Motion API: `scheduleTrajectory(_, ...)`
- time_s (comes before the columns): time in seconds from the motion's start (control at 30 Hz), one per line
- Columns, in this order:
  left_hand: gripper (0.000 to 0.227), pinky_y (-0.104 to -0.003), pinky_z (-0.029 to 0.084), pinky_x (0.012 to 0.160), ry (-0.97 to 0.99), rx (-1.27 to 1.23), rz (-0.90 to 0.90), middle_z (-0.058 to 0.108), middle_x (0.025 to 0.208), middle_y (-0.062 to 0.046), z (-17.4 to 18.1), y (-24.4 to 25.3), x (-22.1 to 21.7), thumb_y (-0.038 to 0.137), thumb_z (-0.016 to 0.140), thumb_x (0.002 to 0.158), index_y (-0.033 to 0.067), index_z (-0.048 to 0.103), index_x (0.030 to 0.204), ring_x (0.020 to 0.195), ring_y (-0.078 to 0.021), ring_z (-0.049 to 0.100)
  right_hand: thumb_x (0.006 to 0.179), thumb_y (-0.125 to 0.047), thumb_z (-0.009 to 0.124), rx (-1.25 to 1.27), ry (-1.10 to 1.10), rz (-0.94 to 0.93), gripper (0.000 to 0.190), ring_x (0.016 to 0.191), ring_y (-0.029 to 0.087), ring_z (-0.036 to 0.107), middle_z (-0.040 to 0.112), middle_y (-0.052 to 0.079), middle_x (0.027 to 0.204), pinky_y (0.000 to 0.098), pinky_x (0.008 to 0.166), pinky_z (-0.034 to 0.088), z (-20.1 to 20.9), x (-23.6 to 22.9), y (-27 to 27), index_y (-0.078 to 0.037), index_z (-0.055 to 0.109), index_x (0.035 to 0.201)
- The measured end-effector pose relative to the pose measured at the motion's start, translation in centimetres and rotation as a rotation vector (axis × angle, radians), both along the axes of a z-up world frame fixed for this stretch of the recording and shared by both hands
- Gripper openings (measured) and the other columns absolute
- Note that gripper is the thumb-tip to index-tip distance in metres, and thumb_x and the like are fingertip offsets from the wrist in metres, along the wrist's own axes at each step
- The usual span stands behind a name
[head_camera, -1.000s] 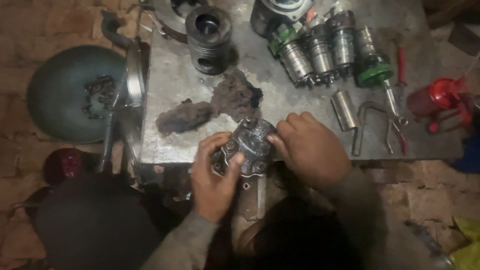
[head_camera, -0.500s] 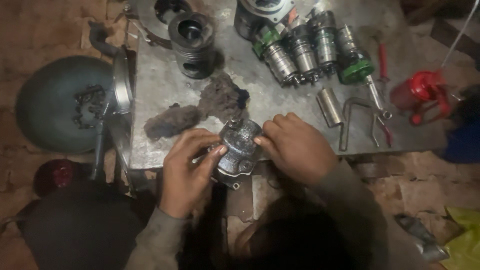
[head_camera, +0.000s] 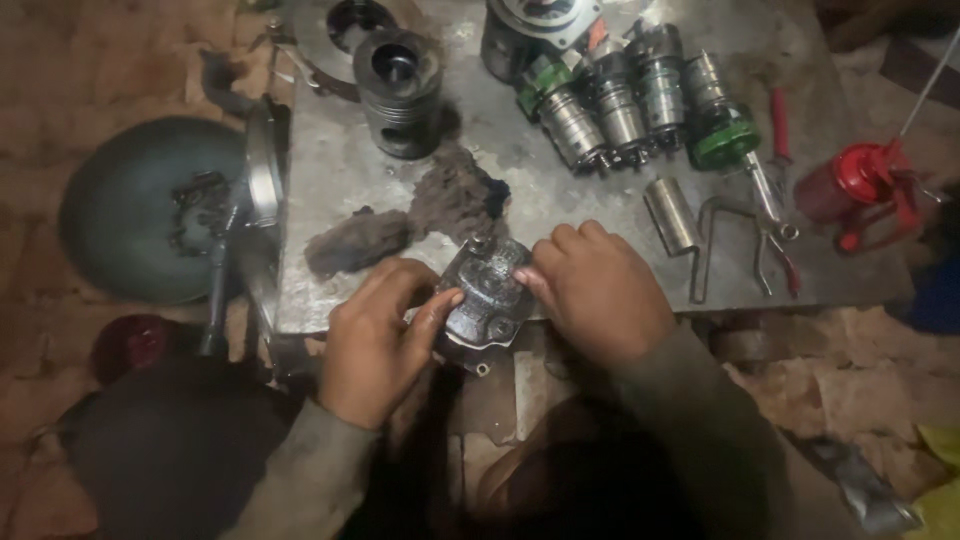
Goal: The person is assembling mechanical parts on a metal workbench. They use a wrench to tighten bolts on a metal component, wipe it with a cloth, and handle various tools and parts.
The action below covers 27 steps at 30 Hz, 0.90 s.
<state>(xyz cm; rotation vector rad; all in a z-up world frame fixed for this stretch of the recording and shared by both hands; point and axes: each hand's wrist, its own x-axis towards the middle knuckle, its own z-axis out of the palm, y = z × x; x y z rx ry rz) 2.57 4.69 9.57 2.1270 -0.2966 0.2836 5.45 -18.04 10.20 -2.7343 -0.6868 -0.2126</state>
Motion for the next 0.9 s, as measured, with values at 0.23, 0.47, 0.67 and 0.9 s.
scheduleTrajectory(0.23,0.019,-0.036,0.058,0.077,-0.084,0.093,-0.198,0.073,0.104,-0.011,0.4,1.5,1.3,0.015,0.074,0.092,0.0029,0.071,0.106,0.089,-0.0268,0.074,0.095,-0.04,0.072,0.163,0.03,-0.417,0.036,0.088,0.035,0.065,0.067,0.016,0.098,0.0476,0.076,0.05,-2.0,3.7,-9.1,-0.005,0.071,0.1)
scheduleTrajectory(0.47,0.026,-0.042,0.055,0.066,-0.017,0.365,-0.211,0.071,0.096,-0.011,1.5,2.0,2.3,0.029,0.078,0.086,0.0047,0.073,0.094,0.078,-0.0313,0.071,0.091,-0.032,0.071,0.045,0.026,-0.853,0.032,0.098,0.04,0.07,0.073,0.023,0.105,0.0508,0.082,0.053,-11.0,7.7,-24.7,-0.006,0.075,0.11)
scheduleTrajectory(0.67,0.022,-0.046,0.054,0.063,-0.109,0.458,-0.291,0.067,0.092,-0.014,1.9,1.8,2.7,0.024,0.074,0.09,0.0026,0.066,0.091,0.076,-0.0363,0.067,0.092,-0.031,0.069,-0.092,0.189,-1.087,0.035,0.105,0.045,0.068,0.072,0.029,0.11,0.0541,0.09,0.053,-16.6,9.0,-28.4,-0.001,0.078,0.108)
scheduleTrajectory(0.9,0.017,-0.044,0.055,0.066,-0.131,0.4,-0.397,0.069,0.096,-0.014,1.9,2.3,3.1,0.02,0.07,0.092,0.0033,0.068,0.096,0.078,-0.0356,0.069,0.092,-0.041,0.072,-0.272,0.243,-1.025,0.052,0.102,0.048,0.067,0.069,0.034,0.109,0.0556,0.083,0.054,-16.4,10.3,-30.0,0.008,0.073,0.111)
